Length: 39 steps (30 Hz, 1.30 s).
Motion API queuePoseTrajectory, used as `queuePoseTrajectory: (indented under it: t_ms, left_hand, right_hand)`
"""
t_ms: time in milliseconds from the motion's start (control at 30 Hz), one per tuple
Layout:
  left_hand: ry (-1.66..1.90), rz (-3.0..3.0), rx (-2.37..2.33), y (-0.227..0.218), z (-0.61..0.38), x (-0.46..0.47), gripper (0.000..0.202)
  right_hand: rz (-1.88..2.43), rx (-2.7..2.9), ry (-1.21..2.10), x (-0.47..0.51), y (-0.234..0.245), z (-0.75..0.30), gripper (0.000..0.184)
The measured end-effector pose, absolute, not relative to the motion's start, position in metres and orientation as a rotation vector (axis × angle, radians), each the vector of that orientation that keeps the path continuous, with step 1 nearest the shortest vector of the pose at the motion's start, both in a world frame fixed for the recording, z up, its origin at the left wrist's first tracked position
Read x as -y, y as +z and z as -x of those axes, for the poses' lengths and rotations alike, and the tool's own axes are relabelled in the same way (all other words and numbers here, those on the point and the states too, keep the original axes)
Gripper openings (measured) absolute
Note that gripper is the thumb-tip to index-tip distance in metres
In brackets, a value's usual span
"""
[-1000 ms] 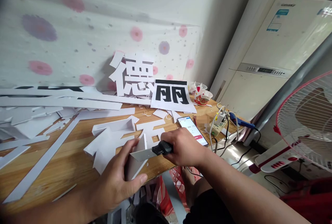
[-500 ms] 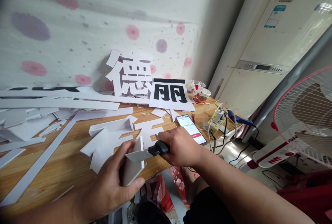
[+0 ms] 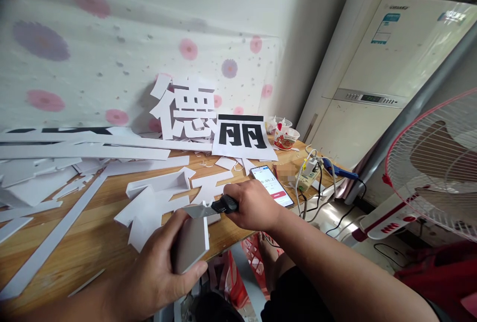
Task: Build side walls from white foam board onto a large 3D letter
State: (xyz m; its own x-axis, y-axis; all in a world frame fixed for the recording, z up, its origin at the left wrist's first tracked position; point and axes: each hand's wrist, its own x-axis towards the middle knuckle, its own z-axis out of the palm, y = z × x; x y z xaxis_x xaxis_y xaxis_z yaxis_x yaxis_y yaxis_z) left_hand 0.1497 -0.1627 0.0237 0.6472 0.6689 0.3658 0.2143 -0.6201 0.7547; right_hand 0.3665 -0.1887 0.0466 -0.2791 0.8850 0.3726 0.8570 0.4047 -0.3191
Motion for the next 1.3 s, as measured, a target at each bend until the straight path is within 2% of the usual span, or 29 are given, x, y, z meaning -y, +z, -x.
queuePoseTrajectory:
  t_ms: [267, 467, 600, 633, 700, 767, 800, 933, 1100, 1200, 1233, 1300]
  left_hand:
    - [0.912, -2.306, -0.487, 0.018, -0.146, 0.167, 0.062]
    - [0.783, -2.173, -0.726, 0.015, -0.15, 0.158, 0.054]
    - [0.666, -2.096, -0.821, 0.018, -0.152, 0.157, 0.054]
    - [0.632, -2.071, -0.839, 0.018, -0.153, 0.157, 0.055]
    - [0.572, -2.001, -0.86, 0.017, -0.153, 0.157, 0.062]
    - [0.54, -1.913, -0.823, 0.014, -0.153, 0.155, 0.075]
    - [0.542, -1.863, -0.782, 0.012, -0.153, 0.154, 0.082]
    - [0.566, -1.712, -0.649, 0.005, -0.153, 0.15, 0.096]
    - [0.599, -1.706, -0.682, 0.002, -0.156, 0.147, 0.08]
    - [0.739, -1.681, -0.739, -0.002, -0.158, 0.145, 0.079]
    - [0.783, -1.675, -0.756, -0.004, -0.158, 0.144, 0.082]
    - [0.843, -1.664, -0.78, -0.008, -0.159, 0.143, 0.09]
  right_hand:
    - [1.802, 1.965, 0.143, 0.166, 0.039, -0.368, 0.014]
    - [1.853, 1.855, 0.237, 0.156, 0.036, -0.36, 0.021]
    - [1.907, 1.817, 0.257, 0.154, 0.03, -0.358, 0.019]
    - [1.928, 1.811, 0.254, 0.151, 0.028, -0.359, 0.021]
    - [1.96, 1.825, 0.254, 0.143, 0.022, -0.36, 0.041]
    - [1.986, 1.855, 0.262, 0.133, 0.016, -0.361, 0.061]
    - [2.0, 1.866, 0.265, 0.128, 0.012, -0.361, 0.064]
    - [2.024, 1.868, 0.272, 0.113, 0.003, -0.358, 0.05]
    - [1.874, 1.841, 0.254, 0.114, 0.008, -0.355, 0.037]
    - [1.74, 1.793, 0.253, 0.128, 0.021, -0.351, 0.017]
    - [1.694, 1.771, 0.287, 0.134, 0.025, -0.349, 0.018]
    - [1.537, 1.691, 0.484, 0.148, 0.032, -0.342, 0.034]
